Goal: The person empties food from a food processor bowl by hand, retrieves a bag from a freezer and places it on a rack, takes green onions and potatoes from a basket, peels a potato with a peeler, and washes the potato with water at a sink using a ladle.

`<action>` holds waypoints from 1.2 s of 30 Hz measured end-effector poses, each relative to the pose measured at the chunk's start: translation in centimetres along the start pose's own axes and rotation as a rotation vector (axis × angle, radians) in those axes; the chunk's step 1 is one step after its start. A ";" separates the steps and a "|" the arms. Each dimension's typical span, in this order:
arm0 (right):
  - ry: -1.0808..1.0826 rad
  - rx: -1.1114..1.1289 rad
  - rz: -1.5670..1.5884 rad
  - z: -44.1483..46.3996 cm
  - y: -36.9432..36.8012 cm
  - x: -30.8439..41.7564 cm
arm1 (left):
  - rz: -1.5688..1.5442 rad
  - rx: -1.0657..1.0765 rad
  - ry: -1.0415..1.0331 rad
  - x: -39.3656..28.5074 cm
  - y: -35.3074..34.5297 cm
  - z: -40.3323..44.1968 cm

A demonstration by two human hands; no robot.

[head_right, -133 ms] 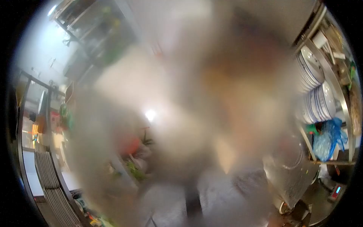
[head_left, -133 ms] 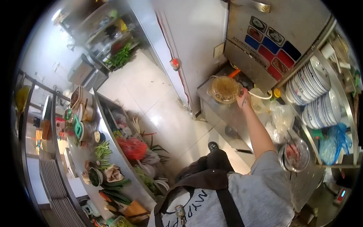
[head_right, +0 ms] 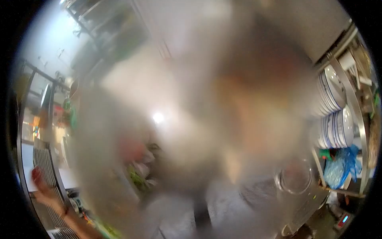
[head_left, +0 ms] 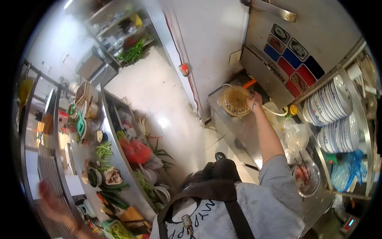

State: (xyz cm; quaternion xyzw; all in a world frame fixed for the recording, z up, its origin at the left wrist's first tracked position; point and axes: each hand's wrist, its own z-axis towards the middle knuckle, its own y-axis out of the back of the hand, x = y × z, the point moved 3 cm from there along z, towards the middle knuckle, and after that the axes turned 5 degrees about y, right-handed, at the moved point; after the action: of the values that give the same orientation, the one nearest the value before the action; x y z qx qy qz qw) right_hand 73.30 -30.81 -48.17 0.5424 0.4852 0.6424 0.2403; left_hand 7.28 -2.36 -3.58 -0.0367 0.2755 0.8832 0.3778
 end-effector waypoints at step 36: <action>1.507 1.129 0.265 -49.7 -20.7 43.0 | -0.144 -0.240 1.616 10.2 3.5 -48.2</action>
State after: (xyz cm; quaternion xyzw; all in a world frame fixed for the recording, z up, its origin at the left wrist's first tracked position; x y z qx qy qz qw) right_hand 9.83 -4.40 -43.60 0.0720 0.6859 0.5158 -0.5082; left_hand -9.27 -22.54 -45.55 -0.7195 0.3632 0.5813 0.1120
